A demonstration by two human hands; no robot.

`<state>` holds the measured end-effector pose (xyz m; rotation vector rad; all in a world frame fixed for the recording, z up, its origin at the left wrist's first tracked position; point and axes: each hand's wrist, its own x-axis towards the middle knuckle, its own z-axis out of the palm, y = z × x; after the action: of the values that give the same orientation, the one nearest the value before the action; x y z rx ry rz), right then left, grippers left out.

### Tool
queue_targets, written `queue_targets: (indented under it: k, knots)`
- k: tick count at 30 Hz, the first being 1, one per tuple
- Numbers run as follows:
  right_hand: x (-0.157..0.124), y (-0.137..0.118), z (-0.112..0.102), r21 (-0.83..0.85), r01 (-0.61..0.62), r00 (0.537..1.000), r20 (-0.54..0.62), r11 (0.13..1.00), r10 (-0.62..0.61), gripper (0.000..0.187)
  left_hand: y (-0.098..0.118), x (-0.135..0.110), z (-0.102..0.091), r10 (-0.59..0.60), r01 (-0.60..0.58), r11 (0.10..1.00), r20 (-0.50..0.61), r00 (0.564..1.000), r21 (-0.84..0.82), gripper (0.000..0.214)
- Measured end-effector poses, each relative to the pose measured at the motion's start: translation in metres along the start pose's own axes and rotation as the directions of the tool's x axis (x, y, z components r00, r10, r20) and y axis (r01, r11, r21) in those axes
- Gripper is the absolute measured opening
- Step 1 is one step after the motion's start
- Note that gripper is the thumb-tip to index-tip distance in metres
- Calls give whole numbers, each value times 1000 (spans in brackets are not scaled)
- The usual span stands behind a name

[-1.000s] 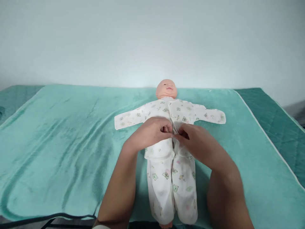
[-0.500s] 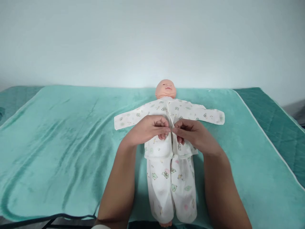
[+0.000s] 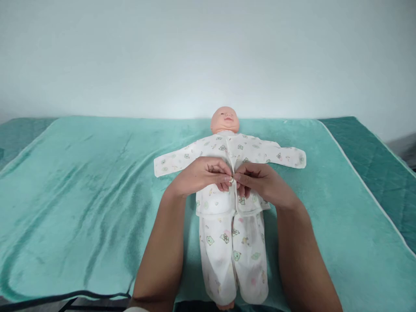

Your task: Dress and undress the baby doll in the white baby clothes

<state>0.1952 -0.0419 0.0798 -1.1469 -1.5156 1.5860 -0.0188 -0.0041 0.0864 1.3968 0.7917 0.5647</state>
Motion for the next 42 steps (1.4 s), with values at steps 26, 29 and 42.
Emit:
queue_targets:
  k: [26,29,42]
  knots:
    - [2,4,1,124,-64,998,24,990,61,37,2,0,7,2,-10,996,84,996,92,15]
    - [3,4,1,132,-53,998,23,990,51,36,-1,0,3,33,-38,998,110,993,41,17]
    - [2,1,0,78,-50,997,65,996,45,20,-5,-1,-2,17,-16,1000,177,984,-7,19]
